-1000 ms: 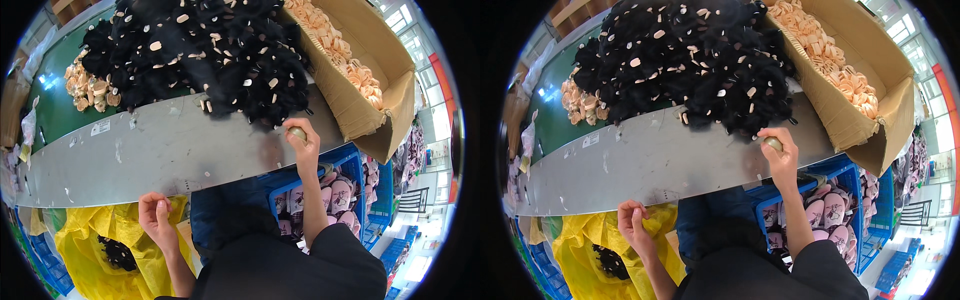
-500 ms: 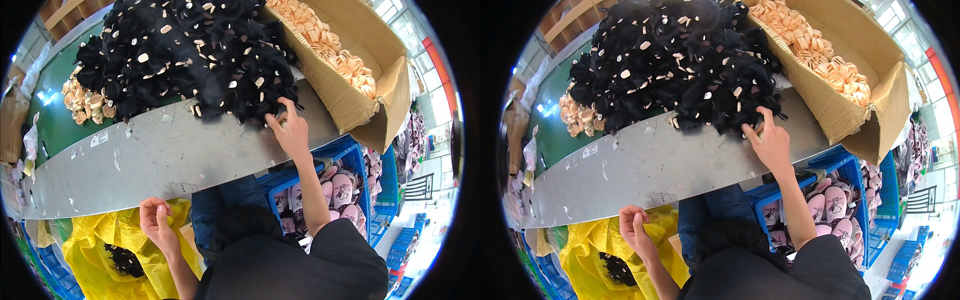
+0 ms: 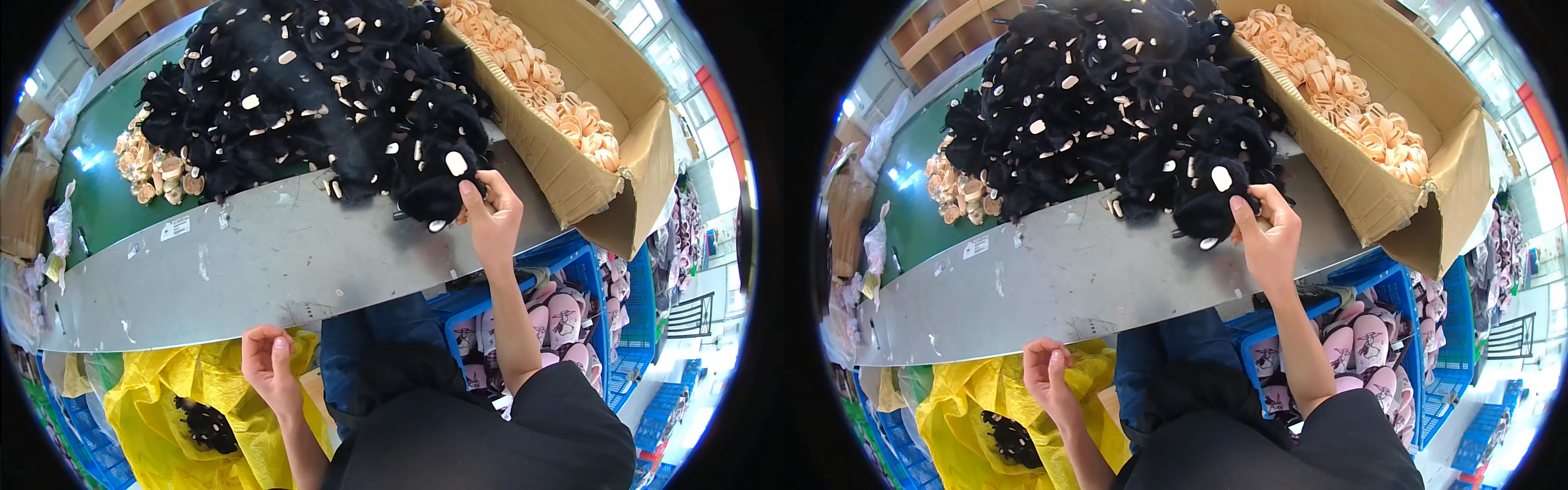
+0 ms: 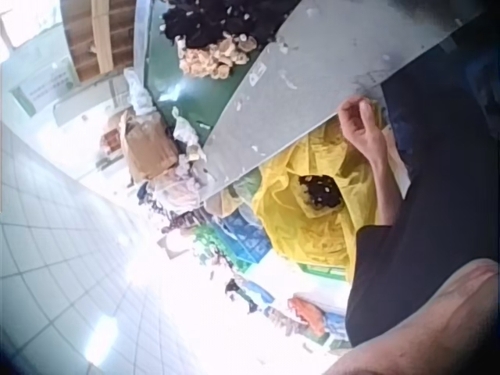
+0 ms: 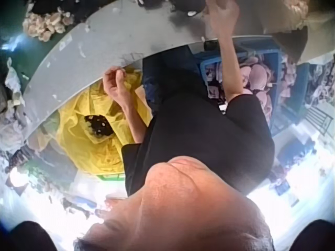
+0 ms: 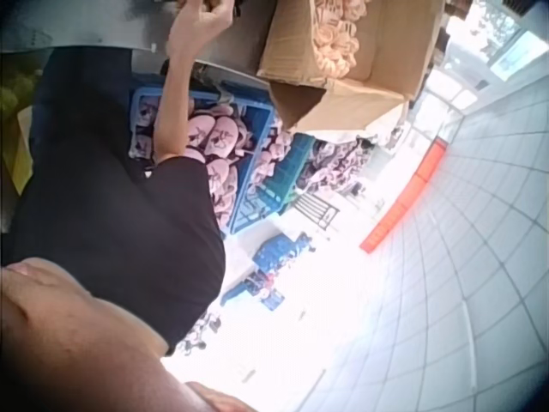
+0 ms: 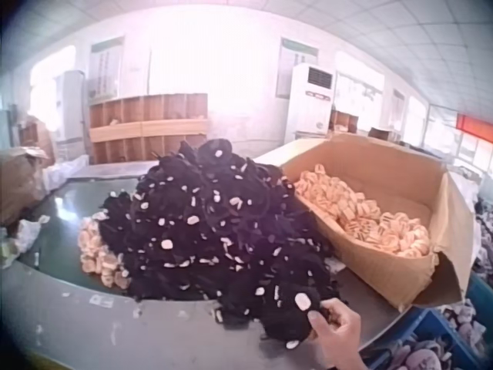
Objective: The person repeatedly picks up black fuzzy hair scrunchies and beige plastic hair clips from a table and a cardboard box. They attach the clips to the scrunchies by hand and place the finished items into a yellow bag. The process is repetitive and continuous throughout the clip.
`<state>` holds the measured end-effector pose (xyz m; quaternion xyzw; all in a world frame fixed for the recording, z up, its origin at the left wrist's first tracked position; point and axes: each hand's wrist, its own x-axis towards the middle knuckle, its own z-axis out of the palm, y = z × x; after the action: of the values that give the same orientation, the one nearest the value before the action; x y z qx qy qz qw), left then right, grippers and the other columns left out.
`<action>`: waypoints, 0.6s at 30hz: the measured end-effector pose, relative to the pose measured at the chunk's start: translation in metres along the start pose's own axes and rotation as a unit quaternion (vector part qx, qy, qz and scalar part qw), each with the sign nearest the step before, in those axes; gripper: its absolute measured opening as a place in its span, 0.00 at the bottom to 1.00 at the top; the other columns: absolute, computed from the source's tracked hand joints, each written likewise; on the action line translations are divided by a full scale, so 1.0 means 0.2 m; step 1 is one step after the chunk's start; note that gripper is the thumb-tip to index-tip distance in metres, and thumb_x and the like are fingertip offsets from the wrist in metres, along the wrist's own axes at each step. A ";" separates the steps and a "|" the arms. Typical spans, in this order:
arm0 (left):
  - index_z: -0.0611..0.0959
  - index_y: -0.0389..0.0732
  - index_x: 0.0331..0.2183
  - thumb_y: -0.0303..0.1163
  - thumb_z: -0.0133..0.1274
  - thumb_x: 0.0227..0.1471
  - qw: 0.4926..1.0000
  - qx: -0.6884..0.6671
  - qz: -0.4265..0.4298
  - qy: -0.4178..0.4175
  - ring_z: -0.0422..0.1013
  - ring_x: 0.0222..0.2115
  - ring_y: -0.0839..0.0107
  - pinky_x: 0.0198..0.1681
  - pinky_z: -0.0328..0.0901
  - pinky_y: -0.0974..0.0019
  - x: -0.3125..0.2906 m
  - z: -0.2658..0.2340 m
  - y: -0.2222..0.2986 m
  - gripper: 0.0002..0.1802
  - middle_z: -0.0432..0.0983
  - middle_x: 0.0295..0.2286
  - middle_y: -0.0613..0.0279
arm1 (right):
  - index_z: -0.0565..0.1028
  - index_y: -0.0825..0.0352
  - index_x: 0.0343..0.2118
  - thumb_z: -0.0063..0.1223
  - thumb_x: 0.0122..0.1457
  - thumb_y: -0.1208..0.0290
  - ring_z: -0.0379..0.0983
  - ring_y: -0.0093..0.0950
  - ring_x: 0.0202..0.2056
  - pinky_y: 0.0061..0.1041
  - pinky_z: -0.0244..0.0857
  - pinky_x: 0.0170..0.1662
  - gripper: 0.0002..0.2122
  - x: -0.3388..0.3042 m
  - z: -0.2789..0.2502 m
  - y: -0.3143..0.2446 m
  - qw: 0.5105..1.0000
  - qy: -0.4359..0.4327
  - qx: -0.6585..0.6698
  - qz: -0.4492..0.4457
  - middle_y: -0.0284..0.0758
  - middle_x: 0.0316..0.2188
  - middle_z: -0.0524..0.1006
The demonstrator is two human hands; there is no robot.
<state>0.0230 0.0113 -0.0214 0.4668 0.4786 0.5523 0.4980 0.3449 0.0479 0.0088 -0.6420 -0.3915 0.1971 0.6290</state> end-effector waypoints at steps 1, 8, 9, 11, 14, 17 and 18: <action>0.74 0.36 0.38 0.20 0.52 0.55 1.000 0.012 0.013 -0.002 0.65 0.29 0.78 0.35 0.62 0.75 0.00 0.02 0.01 0.07 0.70 0.30 0.64 | 0.75 0.73 0.36 0.60 0.61 0.68 0.70 0.14 0.20 0.15 0.62 0.24 0.12 -0.02 0.01 -0.04 1.000 -0.006 0.024 0.008 0.29 0.20 0.74; 0.70 0.38 0.54 0.27 0.66 0.42 0.915 0.261 0.292 -0.095 0.65 0.53 0.52 0.56 0.61 0.57 0.08 0.15 0.08 0.36 0.64 0.54 0.45 | 0.77 0.72 0.36 0.56 0.64 0.68 0.72 0.15 0.21 0.15 0.66 0.23 0.09 -0.31 0.29 -0.28 0.951 -0.200 0.176 0.155 0.28 0.22 0.76; 0.73 0.34 0.50 0.30 0.68 0.43 0.916 0.263 0.292 -0.087 0.68 0.49 0.54 0.54 0.62 0.58 0.07 0.15 0.10 0.33 0.67 0.50 0.46 | 0.77 0.71 0.35 0.56 0.64 0.68 0.72 0.14 0.21 0.15 0.65 0.22 0.09 -0.34 0.32 -0.29 0.938 -0.237 0.177 0.181 0.28 0.22 0.76; 0.75 0.33 0.47 0.32 0.67 0.48 0.934 0.208 0.281 -0.073 0.70 0.45 0.61 0.52 0.63 0.63 0.07 0.08 0.12 0.27 0.71 0.47 0.51 | 0.77 0.70 0.32 0.56 0.64 0.67 0.72 0.14 0.21 0.15 0.63 0.22 0.10 -0.38 0.37 -0.29 0.916 -0.333 0.104 0.197 0.27 0.19 0.75; 0.75 0.35 0.48 0.28 0.60 0.57 0.989 -0.049 0.141 0.014 0.71 0.44 0.74 0.52 0.62 0.71 0.01 0.00 0.07 0.19 0.74 0.44 0.62 | 0.77 0.70 0.28 0.55 0.64 0.68 0.70 0.13 0.20 0.16 0.62 0.24 0.11 -0.43 0.44 -0.30 0.903 -0.406 0.012 0.138 0.27 0.17 0.73; 0.74 0.33 0.50 0.26 0.59 0.57 0.983 -0.174 0.052 0.027 0.72 0.47 0.71 0.55 0.62 0.68 -0.02 -0.04 0.08 0.20 0.75 0.46 0.59 | 0.78 0.70 0.33 0.56 0.63 0.66 0.71 0.17 0.22 0.18 0.63 0.27 0.10 -0.46 0.48 -0.23 0.928 -0.373 -0.012 0.019 0.29 0.19 0.75; 0.74 0.33 0.52 0.24 0.57 0.57 0.984 -0.171 0.040 0.013 0.72 0.50 0.68 0.58 0.62 0.65 -0.03 -0.05 0.08 0.21 0.75 0.48 0.56 | 0.78 0.69 0.35 0.58 0.62 0.64 0.72 0.19 0.22 0.19 0.64 0.28 0.11 -0.46 0.49 -0.22 0.938 -0.346 0.032 0.008 0.31 0.19 0.76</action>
<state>0.0115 0.0045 -0.0067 0.3862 0.3649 0.6512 0.5419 0.2033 0.0395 0.0172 -0.5167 -0.5734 0.4244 0.4735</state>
